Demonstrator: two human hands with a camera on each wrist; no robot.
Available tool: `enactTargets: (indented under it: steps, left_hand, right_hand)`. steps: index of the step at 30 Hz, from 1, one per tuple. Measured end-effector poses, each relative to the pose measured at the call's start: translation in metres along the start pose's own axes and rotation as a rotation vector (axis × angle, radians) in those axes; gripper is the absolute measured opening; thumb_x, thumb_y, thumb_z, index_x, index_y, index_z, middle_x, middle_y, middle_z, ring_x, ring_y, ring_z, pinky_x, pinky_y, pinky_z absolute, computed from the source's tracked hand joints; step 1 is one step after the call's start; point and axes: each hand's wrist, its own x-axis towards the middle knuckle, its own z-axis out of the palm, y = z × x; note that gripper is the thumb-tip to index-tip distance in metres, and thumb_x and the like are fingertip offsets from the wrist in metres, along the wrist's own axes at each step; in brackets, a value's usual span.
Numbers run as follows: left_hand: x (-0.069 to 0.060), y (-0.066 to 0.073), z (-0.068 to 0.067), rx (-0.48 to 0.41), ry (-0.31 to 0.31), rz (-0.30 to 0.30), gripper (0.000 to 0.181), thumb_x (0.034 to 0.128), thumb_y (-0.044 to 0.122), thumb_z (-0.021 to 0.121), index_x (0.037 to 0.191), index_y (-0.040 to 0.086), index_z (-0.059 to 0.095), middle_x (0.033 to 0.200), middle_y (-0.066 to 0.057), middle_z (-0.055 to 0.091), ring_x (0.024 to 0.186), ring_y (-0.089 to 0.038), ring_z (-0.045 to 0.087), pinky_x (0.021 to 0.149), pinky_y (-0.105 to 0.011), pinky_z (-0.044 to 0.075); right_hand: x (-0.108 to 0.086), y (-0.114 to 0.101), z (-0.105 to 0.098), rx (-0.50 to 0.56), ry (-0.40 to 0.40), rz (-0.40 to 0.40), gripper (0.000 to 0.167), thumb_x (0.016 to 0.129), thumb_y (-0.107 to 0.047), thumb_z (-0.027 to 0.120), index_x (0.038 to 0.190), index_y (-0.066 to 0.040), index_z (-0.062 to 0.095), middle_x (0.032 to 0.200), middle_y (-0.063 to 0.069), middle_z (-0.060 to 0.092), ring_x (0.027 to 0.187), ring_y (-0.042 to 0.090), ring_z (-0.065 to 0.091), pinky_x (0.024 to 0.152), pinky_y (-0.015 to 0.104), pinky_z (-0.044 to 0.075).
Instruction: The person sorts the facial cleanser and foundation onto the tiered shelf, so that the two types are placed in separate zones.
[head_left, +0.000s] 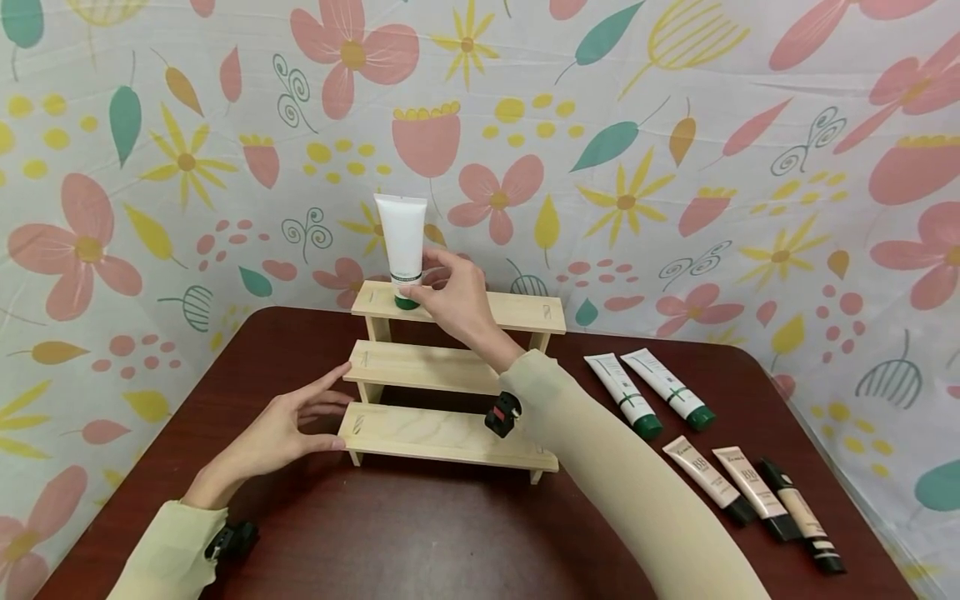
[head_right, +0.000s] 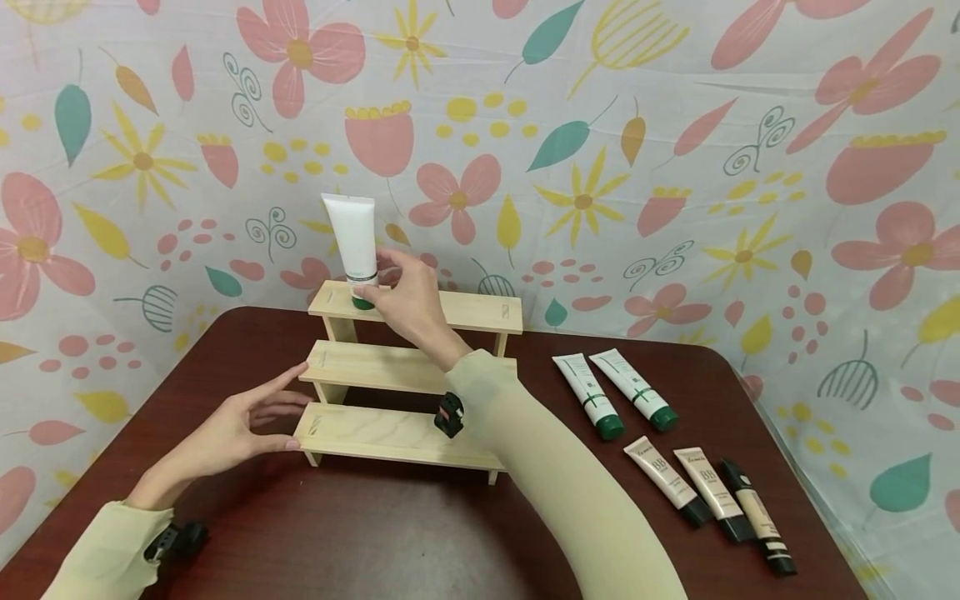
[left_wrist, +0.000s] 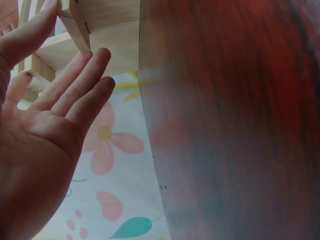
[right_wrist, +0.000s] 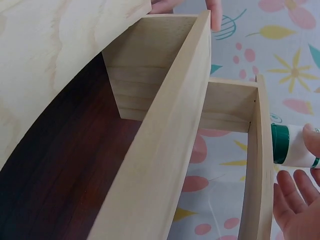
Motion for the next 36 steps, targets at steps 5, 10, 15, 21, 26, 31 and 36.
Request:
enactTargets:
  steps: [5, 10, 15, 21, 26, 31, 36]
  left_hand:
    - [0.000, 0.001, 0.000, 0.004, -0.002, -0.002, 0.104, 0.0839, 0.015, 0.092, 0.168, 0.028, 0.032, 0.130, -0.004, 0.069, 0.118, -0.023, 0.070, 0.100, -0.055, 0.053]
    - [0.000, 0.002, 0.000, 0.004, -0.002, 0.001, 0.104, 0.0838, 0.015, 0.092, 0.168, 0.028, 0.032, 0.130, -0.004, 0.069, 0.117, -0.023, 0.070, 0.100, -0.055, 0.053]
    - [0.000, 0.001, 0.000, 0.002, 0.000, 0.005, 0.105, 0.0833, 0.014, 0.093, 0.168, 0.028, 0.032, 0.130, -0.004, 0.069, 0.117, -0.023, 0.070, 0.099, -0.055, 0.053]
    - [0.000, 0.002, 0.000, -0.003, -0.001, 0.004, 0.105, 0.0831, 0.014, 0.093, 0.168, 0.028, 0.033, 0.130, -0.005, 0.068, 0.117, -0.024, 0.070, 0.100, -0.055, 0.053]
    - [0.001, 0.003, 0.000, -0.002, -0.002, 0.004, 0.105, 0.0833, 0.014, 0.093, 0.168, 0.028, 0.032, 0.130, -0.005, 0.068, 0.117, -0.023, 0.070, 0.100, -0.055, 0.053]
    - [0.001, 0.003, 0.000, 0.011, -0.002, 0.003, 0.104, 0.0840, 0.014, 0.092, 0.168, 0.027, 0.032, 0.131, -0.005, 0.068, 0.118, -0.023, 0.070, 0.100, -0.053, 0.053]
    - [0.000, 0.002, 0.000, 0.026, 0.001, 0.001, 0.105, 0.0838, 0.015, 0.092, 0.168, 0.028, 0.031, 0.131, -0.004, 0.068, 0.117, -0.023, 0.070, 0.100, -0.051, 0.053]
  right_hand:
    - [0.001, 0.001, -0.002, -0.012, -0.015, -0.012, 0.051, 0.088, -0.015, 0.088, 0.136, -0.007, 0.071, 0.106, 0.007, 0.076, 0.091, 0.020, 0.073, 0.079, 0.031, 0.059]
    - [0.002, 0.002, -0.002, -0.010, -0.018, -0.011, 0.052, 0.088, -0.014, 0.089, 0.137, -0.006, 0.070, 0.107, 0.007, 0.076, 0.092, 0.020, 0.074, 0.081, 0.030, 0.059]
    - [0.002, 0.001, -0.002, 0.000, -0.018, -0.005, 0.053, 0.088, -0.012, 0.089, 0.137, -0.005, 0.070, 0.108, 0.008, 0.076, 0.094, 0.022, 0.074, 0.082, 0.030, 0.059]
    - [0.002, 0.001, -0.002, -0.004, -0.020, -0.004, 0.053, 0.088, -0.011, 0.088, 0.137, -0.005, 0.070, 0.109, 0.009, 0.076, 0.096, 0.022, 0.074, 0.083, 0.031, 0.059]
    - [0.001, 0.001, -0.003, -0.006, -0.021, -0.004, 0.055, 0.089, -0.013, 0.088, 0.140, -0.006, 0.068, 0.111, 0.008, 0.076, 0.096, 0.020, 0.073, 0.084, 0.031, 0.059]
    - [-0.002, 0.002, -0.007, 0.032, -0.032, -0.008, 0.057, 0.090, -0.013, 0.087, 0.143, -0.007, 0.066, 0.118, 0.009, 0.074, 0.101, 0.022, 0.073, 0.089, 0.030, 0.057]
    - [-0.014, 0.003, -0.021, 0.054, -0.020, -0.016, 0.056, 0.090, -0.012, 0.086, 0.142, -0.008, 0.066, 0.122, 0.012, 0.073, 0.108, 0.027, 0.071, 0.094, 0.030, 0.056]
